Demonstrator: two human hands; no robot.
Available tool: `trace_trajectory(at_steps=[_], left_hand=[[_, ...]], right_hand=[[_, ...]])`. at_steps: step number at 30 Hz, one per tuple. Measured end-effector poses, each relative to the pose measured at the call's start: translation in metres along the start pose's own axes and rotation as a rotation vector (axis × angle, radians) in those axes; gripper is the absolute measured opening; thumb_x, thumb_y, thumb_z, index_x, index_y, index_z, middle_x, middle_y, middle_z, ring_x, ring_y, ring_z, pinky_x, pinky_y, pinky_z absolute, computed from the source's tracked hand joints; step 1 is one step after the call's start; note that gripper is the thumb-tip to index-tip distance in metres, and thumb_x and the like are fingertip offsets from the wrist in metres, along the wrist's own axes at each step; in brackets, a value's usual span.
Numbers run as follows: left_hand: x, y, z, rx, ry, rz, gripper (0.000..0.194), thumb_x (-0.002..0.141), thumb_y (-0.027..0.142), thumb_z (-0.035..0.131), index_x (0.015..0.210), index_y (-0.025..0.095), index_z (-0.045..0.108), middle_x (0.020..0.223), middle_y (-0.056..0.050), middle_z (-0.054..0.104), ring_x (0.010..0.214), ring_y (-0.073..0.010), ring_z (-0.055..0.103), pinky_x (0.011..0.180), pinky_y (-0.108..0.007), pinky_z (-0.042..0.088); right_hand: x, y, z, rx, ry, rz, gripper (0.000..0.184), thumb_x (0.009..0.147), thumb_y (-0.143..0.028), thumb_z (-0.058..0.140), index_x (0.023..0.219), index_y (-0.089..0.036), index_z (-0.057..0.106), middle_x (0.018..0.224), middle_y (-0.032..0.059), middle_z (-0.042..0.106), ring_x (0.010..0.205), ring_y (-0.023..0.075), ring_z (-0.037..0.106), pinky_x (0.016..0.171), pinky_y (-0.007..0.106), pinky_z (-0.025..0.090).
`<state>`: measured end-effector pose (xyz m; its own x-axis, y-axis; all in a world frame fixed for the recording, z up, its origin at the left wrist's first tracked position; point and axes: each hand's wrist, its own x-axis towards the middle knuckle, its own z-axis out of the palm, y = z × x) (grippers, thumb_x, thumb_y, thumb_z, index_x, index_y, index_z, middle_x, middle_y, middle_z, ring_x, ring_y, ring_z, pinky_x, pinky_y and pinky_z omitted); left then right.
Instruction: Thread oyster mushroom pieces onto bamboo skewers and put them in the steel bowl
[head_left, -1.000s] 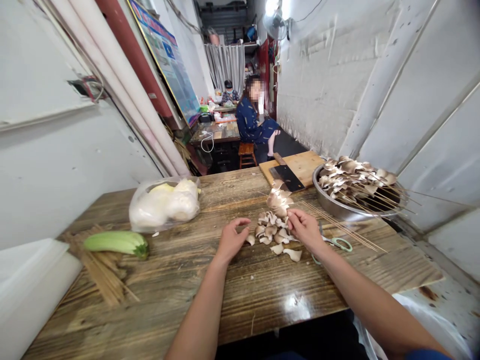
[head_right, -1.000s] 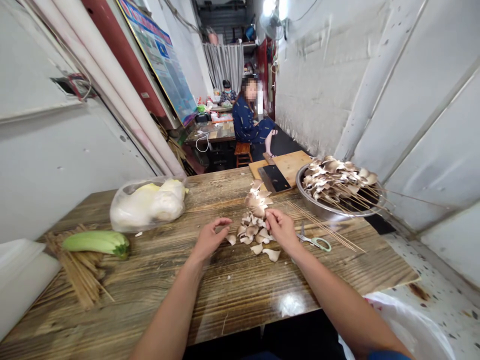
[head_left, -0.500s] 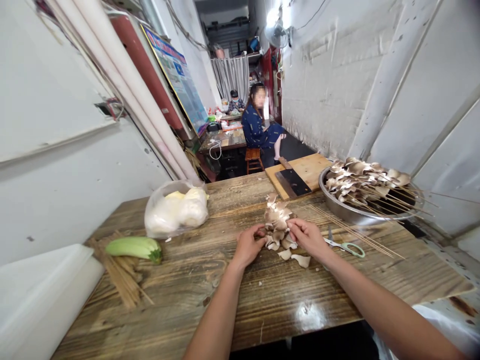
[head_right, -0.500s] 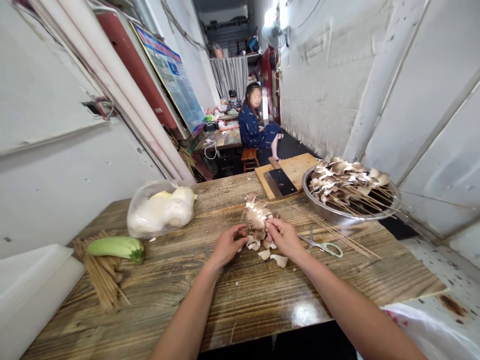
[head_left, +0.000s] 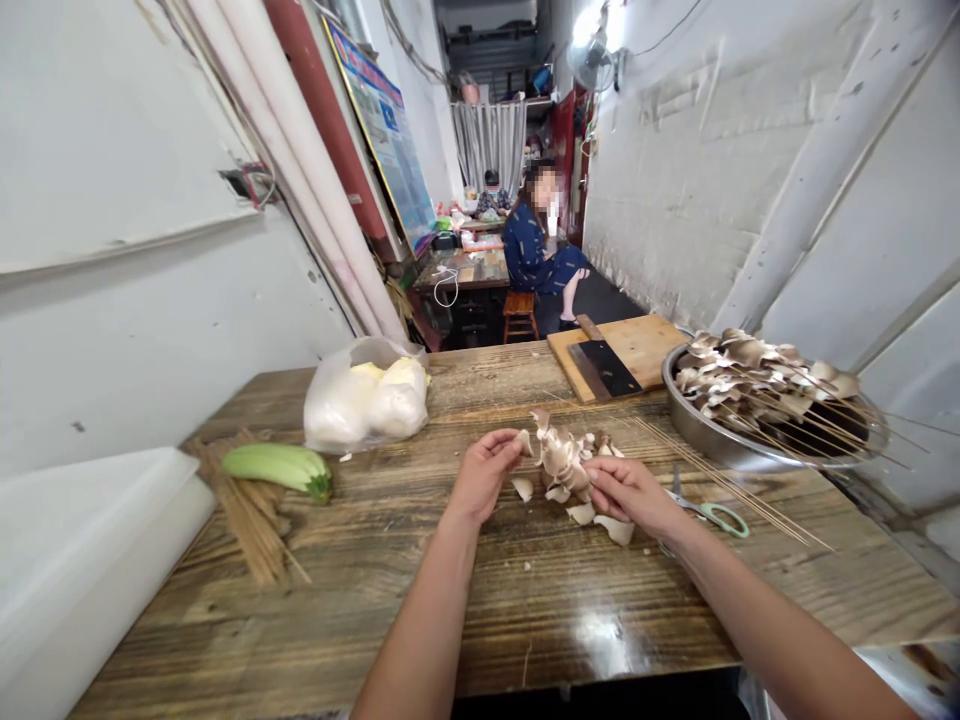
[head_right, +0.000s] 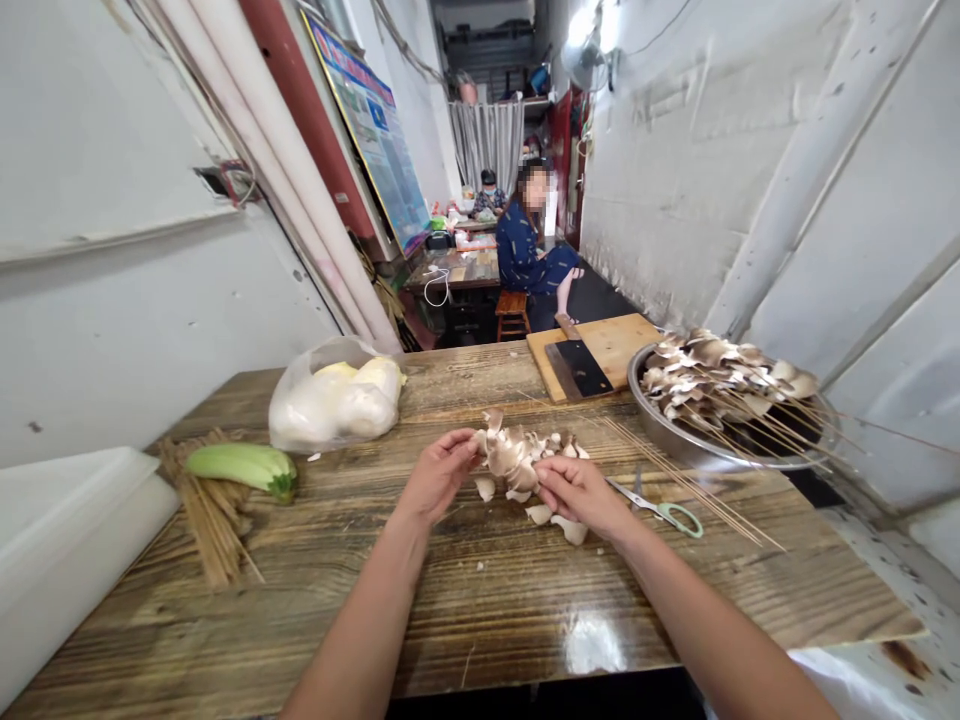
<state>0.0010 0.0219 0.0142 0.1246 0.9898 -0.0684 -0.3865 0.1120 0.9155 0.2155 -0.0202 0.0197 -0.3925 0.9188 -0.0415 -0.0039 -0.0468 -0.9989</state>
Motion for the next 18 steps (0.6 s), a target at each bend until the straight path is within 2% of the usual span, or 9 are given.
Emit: trace_trajectory(at_steps=[4, 8, 10, 13, 15, 18], left_hand=[[-0.005, 0.01, 0.003, -0.2, -0.002, -0.053, 0.025, 0.064, 0.026, 0.072, 0.086, 0.014, 0.064, 0.083, -0.004, 0.065, 0.075, -0.0123, 0.059, 0.076, -0.029, 0.045], [-0.01, 0.017, 0.006, -0.208, 0.01, -0.025, 0.019, 0.066, 0.025, 0.069, 0.081, 0.016, 0.062, 0.08, -0.003, 0.065, 0.074, -0.0124, 0.059, 0.072, -0.028, 0.045], [-0.009, 0.015, 0.006, -0.06, 0.032, 0.012, 0.015, 0.067, 0.024, 0.066, 0.078, 0.016, 0.063, 0.075, -0.002, 0.064, 0.068, -0.0112, 0.057, 0.068, -0.025, 0.043], [-0.006, 0.005, 0.001, 0.364, 0.065, 0.095, 0.011, 0.067, 0.021, 0.062, 0.076, 0.016, 0.066, 0.072, -0.002, 0.064, 0.065, -0.0121, 0.055, 0.066, -0.024, 0.041], [-0.003, -0.003, -0.005, 0.617, 0.04, 0.134, 0.014, 0.067, 0.02, 0.059, 0.077, 0.017, 0.068, 0.075, -0.003, 0.066, 0.07, -0.015, 0.057, 0.069, -0.027, 0.042], [-0.001, -0.008, -0.009, 0.776, 0.025, 0.179, 0.015, 0.067, 0.022, 0.06, 0.079, 0.02, 0.07, 0.083, -0.005, 0.068, 0.084, -0.0203, 0.058, 0.08, -0.032, 0.041]], right_hand=[[0.0, 0.005, -0.002, -0.061, -0.049, -0.006, 0.036, 0.083, -0.049, 0.049, 0.08, -0.014, 0.057, 0.047, -0.0065, 0.043, 0.035, 0.0021, 0.028, 0.035, 0.016, 0.017], [0.001, 0.009, -0.002, -0.091, -0.019, 0.012, 0.038, 0.083, -0.051, 0.047, 0.087, -0.014, 0.058, 0.047, -0.0069, 0.041, 0.035, 0.0027, 0.026, 0.035, 0.016, 0.016], [0.002, 0.009, 0.0, -0.126, 0.012, -0.004, 0.037, 0.084, -0.05, 0.047, 0.088, -0.015, 0.058, 0.047, -0.0067, 0.041, 0.036, 0.0034, 0.027, 0.036, 0.017, 0.018], [0.002, 0.005, 0.003, -0.26, 0.11, -0.104, 0.035, 0.084, -0.048, 0.046, 0.081, -0.015, 0.058, 0.049, -0.0048, 0.043, 0.041, 0.0062, 0.035, 0.042, 0.019, 0.028], [0.002, 0.004, 0.005, -0.37, 0.176, -0.175, 0.033, 0.085, -0.045, 0.046, 0.076, -0.016, 0.058, 0.05, -0.0038, 0.044, 0.047, 0.0086, 0.04, 0.048, 0.021, 0.033], [0.003, 0.005, 0.005, -0.481, 0.219, -0.214, 0.031, 0.087, -0.042, 0.043, 0.079, -0.017, 0.059, 0.051, -0.0034, 0.045, 0.049, 0.0103, 0.043, 0.052, 0.022, 0.034]])
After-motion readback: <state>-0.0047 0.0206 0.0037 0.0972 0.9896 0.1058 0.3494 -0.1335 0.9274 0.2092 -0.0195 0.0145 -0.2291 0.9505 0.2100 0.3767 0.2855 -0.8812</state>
